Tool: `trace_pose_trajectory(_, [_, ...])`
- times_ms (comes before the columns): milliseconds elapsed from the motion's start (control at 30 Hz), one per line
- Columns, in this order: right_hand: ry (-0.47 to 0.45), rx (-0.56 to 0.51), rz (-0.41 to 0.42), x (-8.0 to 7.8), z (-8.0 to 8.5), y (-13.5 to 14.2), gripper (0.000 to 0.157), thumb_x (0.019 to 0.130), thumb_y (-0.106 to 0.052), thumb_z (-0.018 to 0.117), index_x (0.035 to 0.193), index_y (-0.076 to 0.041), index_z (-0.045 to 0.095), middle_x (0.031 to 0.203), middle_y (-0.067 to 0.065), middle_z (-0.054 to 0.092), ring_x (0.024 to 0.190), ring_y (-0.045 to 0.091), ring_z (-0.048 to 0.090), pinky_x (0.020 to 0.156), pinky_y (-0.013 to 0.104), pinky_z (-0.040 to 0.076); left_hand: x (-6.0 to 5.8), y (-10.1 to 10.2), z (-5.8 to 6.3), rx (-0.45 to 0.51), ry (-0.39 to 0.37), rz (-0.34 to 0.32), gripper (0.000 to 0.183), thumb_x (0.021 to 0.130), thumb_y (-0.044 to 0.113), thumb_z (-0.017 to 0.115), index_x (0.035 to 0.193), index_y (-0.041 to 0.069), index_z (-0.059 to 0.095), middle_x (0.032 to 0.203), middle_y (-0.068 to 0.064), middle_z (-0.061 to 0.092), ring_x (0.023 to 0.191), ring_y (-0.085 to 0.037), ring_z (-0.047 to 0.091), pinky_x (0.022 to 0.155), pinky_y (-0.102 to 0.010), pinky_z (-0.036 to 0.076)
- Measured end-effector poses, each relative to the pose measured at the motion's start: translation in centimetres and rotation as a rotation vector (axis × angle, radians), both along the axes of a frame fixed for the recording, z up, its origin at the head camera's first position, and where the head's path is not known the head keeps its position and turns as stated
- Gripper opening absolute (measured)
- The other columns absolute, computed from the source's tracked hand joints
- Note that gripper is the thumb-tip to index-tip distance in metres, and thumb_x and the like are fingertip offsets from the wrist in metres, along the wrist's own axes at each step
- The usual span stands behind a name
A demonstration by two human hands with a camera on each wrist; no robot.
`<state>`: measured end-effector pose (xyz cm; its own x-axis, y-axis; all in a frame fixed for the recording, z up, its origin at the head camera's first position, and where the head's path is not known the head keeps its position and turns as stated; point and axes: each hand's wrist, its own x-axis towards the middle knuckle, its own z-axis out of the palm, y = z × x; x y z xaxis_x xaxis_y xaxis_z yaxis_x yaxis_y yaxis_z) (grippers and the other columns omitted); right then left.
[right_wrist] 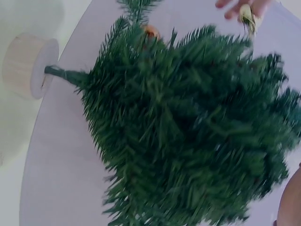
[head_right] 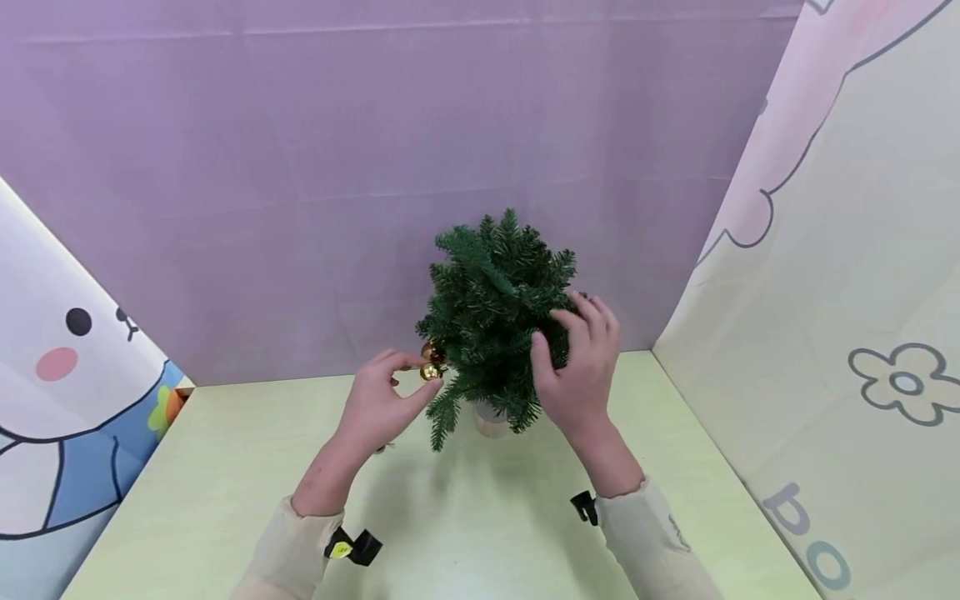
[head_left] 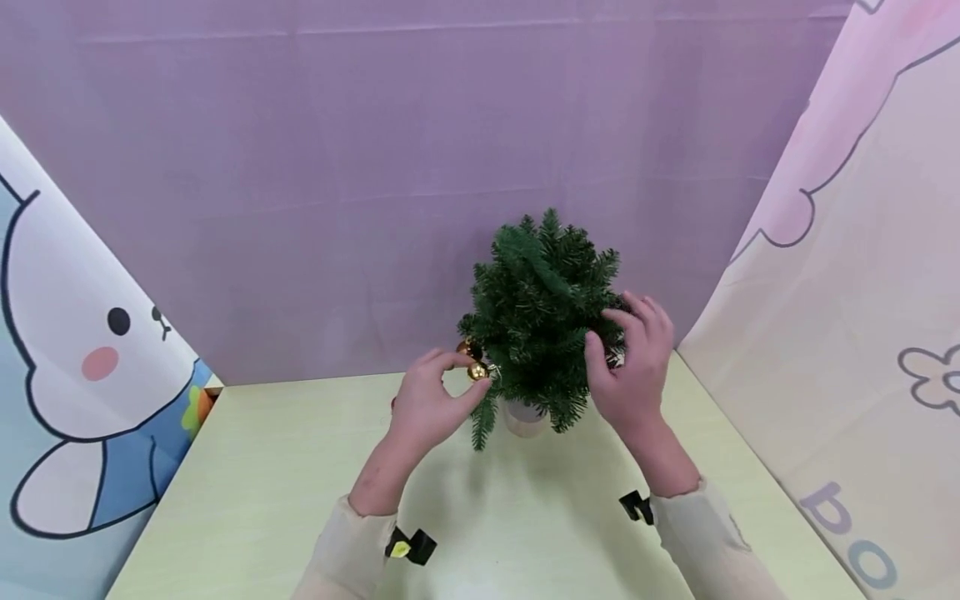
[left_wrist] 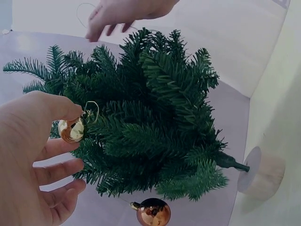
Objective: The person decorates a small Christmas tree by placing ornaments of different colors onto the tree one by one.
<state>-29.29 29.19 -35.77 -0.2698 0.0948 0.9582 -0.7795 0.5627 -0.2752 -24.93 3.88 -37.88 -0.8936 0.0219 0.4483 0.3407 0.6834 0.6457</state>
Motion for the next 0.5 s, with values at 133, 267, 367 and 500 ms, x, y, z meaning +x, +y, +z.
trace_pose_trajectory(133, [0.169, 0.12, 0.036, 1.4, 0.0, -1.6, 0.02, 0.079, -0.02, 0.067, 0.084, 0.0, 0.07, 0.109, 0.023, 0.065, 0.111, 0.049, 0.049, 0.099, 0.061, 0.029, -0.1, 0.4, 0.2, 0.014, 0.009, -0.019, 0.03, 0.084, 0.04, 0.074, 0.106, 0.02, 0.071, 0.108, 0.008, 0.064, 0.109, -0.017, 0.058, 0.087, -0.041, 0.05])
trace_pose_trajectory(267, [0.19, 0.303, 0.069, 2.6, -0.5, -2.7, 0.017, 0.081, -0.023, 0.069, 0.082, -0.006, 0.072, 0.109, 0.018, 0.066, 0.109, 0.048, 0.051, 0.095, 0.06, 0.032, -0.1, 0.5, 0.3, 0.007, 0.024, -0.025, 0.029, 0.084, 0.04, 0.075, 0.105, 0.02, 0.071, 0.106, 0.008, 0.064, 0.107, -0.016, 0.058, 0.087, -0.041, 0.05])
trace_pose_trajectory(367, [0.127, 0.417, 0.061, 3.0, -1.0, -3.1, 0.02, 0.082, -0.028, 0.07, 0.084, -0.008, 0.074, 0.114, 0.016, 0.065, 0.115, 0.047, 0.05, 0.095, 0.059, 0.032, -0.1, 0.6, 0.4, 0.005, 0.028, -0.036, 0.029, 0.085, 0.04, 0.074, 0.106, 0.02, 0.071, 0.106, 0.008, 0.064, 0.107, -0.015, 0.058, 0.087, -0.041, 0.05])
trace_pose_trajectory(500, [0.051, 0.498, 0.024, 3.0, -1.7, -3.4, 0.029, 0.081, -0.037, 0.073, 0.084, -0.008, 0.074, 0.118, 0.016, 0.063, 0.12, 0.045, 0.047, 0.095, 0.06, 0.032, 0.0, 0.7, 0.4, 0.024, 0.018, -0.057, 0.028, 0.085, 0.041, 0.073, 0.105, 0.022, 0.071, 0.108, 0.009, 0.063, 0.106, -0.014, 0.057, 0.084, -0.04, 0.051])
